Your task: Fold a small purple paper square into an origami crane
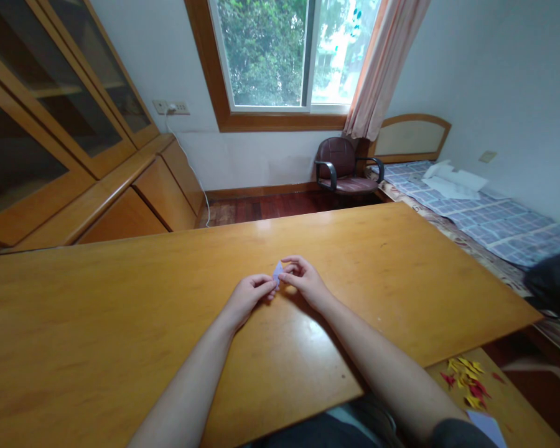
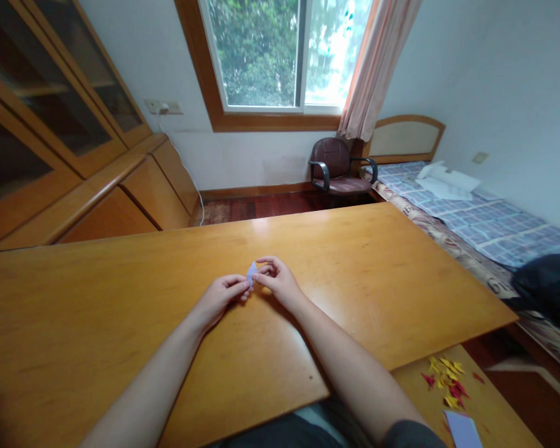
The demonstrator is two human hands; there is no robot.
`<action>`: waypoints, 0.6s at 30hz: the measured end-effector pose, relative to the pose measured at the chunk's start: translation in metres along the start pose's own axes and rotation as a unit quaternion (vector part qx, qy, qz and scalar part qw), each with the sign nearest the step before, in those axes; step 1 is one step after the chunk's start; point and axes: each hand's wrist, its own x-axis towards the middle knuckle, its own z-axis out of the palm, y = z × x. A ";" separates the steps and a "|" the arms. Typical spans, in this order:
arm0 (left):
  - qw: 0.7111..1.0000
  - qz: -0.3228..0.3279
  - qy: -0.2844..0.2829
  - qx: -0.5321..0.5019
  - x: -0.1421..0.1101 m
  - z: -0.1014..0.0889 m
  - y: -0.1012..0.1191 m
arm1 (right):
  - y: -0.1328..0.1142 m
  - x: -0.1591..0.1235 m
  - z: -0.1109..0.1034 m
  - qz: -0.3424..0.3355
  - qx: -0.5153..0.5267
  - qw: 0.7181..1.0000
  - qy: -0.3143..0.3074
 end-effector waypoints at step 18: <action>0.998 0.006 0.005 0.057 0.002 0.000 -0.007 | 0.000 -0.001 0.004 -0.006 -0.022 1.000 0.014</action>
